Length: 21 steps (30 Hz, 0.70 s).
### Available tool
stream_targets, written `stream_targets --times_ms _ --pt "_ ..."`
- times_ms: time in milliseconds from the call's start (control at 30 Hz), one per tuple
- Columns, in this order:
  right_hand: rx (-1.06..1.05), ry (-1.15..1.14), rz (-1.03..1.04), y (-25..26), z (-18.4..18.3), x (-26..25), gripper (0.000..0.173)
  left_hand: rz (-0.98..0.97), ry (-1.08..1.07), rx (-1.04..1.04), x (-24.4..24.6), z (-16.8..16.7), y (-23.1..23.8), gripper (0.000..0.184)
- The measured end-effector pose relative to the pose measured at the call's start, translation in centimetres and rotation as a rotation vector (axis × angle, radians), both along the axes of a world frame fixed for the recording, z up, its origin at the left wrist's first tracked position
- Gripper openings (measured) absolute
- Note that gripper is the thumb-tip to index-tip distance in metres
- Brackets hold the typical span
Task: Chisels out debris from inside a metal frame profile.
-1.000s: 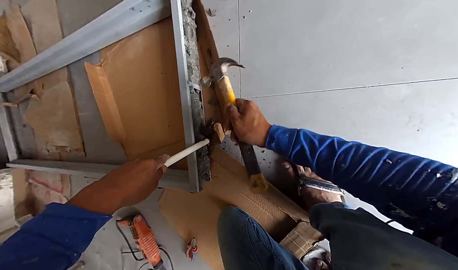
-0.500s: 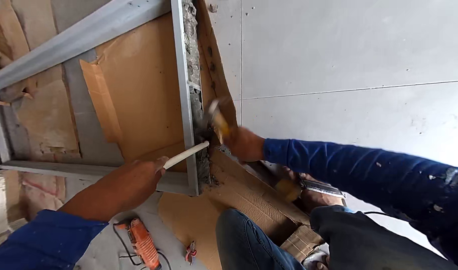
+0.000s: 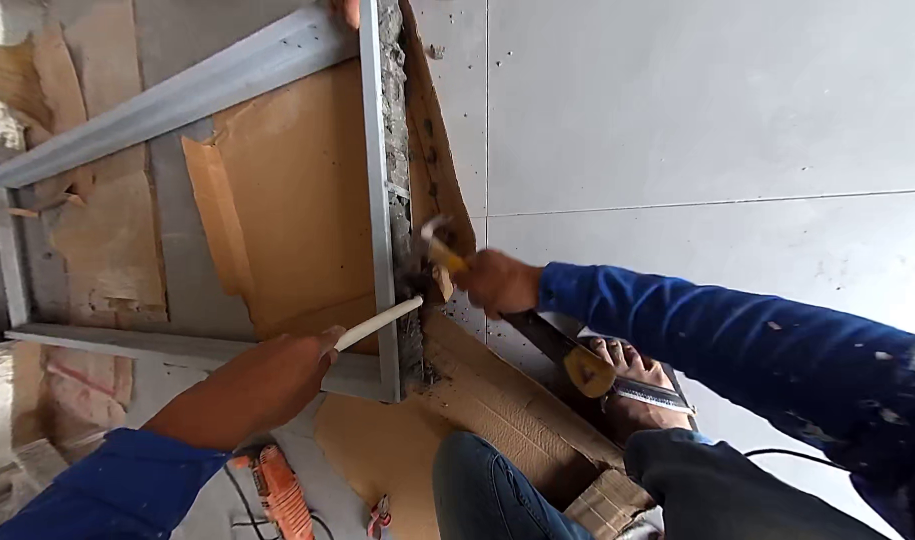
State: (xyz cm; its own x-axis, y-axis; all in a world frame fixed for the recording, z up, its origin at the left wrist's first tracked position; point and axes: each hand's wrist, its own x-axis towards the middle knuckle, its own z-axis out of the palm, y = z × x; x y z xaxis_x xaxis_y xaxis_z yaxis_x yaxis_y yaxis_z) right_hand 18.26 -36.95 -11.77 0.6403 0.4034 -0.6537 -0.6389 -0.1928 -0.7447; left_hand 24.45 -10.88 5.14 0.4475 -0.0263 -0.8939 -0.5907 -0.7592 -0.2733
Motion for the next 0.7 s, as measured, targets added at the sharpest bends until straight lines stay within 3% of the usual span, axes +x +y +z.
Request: stream_targets --times_ms 133,167,200,300,367,433,567,700 --pt "-0.129 -0.338 -0.718 0.0 0.1 1.7 0.04 -0.019 -0.006 -0.009 -0.2 -0.2 0.2 0.043" --pt "-0.164 -0.364 -0.774 1.0 0.0 1.6 0.038 -0.023 -0.006 -0.011 -0.2 -0.1 0.2 0.044" --pt "-0.184 -0.348 -0.685 2.0 0.2 0.3 0.038 -0.023 0.002 -0.011 -0.2 0.0 0.2 0.043" --pt "-0.119 -0.074 0.145 3.6 0.4 -3.3 0.039 0.008 0.084 -0.022 -0.9 -0.2 0.6 0.031" --pt "-0.077 -0.016 0.345 3.6 0.1 -2.7 0.04 0.054 0.141 0.032 -1.8 -1.0 0.7 0.036" --pt "-0.055 -0.087 0.175 2.4 0.6 -2.3 0.04 0.072 0.138 0.021 -2.8 -1.4 1.7 0.037" --pt "-0.044 -0.299 -0.377 -0.2 1.9 0.1 0.036 0.099 -0.033 -0.134 -3.0 0.7 3.1 0.041" --pt "-0.005 -0.306 -0.523 -0.3 1.9 -1.2 0.035 0.014 -0.175 -0.221 -1.9 2.0 3.7 0.049"
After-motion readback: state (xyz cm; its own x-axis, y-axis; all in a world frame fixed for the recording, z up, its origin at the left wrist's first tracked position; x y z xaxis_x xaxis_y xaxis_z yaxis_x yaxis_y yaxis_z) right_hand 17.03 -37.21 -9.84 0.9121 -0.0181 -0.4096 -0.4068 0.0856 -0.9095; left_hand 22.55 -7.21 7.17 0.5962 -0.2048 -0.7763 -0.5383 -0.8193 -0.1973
